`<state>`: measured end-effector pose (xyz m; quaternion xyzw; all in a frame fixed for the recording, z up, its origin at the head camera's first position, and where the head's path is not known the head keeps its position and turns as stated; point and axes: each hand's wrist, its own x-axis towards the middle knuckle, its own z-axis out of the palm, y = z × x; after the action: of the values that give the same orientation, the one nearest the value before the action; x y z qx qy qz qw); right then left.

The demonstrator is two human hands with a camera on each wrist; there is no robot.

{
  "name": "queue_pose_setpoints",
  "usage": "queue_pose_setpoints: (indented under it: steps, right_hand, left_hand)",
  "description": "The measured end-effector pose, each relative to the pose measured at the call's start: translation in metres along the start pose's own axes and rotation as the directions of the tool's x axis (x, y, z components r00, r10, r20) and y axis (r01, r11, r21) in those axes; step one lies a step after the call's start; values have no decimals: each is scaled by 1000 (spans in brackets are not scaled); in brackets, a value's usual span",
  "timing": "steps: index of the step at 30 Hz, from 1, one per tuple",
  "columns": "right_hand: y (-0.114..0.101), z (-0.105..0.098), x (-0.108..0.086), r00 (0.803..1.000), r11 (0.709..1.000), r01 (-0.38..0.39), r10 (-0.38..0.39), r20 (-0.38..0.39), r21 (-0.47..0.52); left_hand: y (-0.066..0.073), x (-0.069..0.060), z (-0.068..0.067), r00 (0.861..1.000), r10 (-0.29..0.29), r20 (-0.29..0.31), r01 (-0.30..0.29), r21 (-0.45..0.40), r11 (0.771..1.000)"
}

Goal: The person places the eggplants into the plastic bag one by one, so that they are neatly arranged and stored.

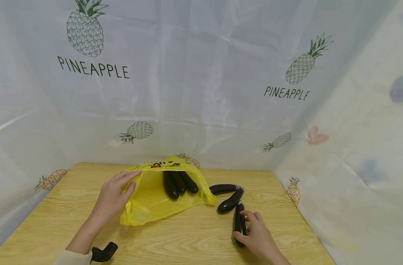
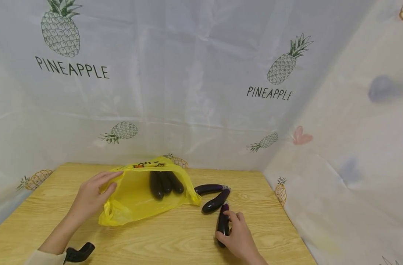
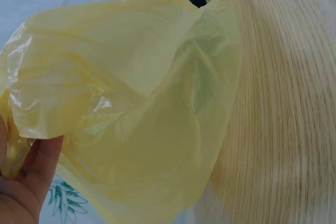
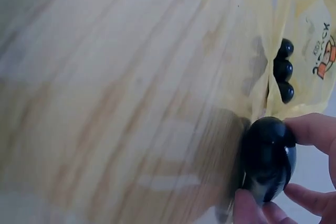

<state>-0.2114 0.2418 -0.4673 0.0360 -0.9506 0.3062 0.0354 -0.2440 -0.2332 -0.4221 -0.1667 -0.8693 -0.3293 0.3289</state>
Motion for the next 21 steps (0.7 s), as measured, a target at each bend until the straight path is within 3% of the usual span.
queue_pose_setpoints:
  steps: [5,21]
  right_hand:
    - [3,-7,1,999,999,-41,41,14,21]
    - [20,-23,5,997,998,-66,66,35,13]
  left_hand:
    - [-1,-1,0,1000,1,3,-1,2,1000]
    - [0,-1,-2,1000,1,5,-1,-8,1000]
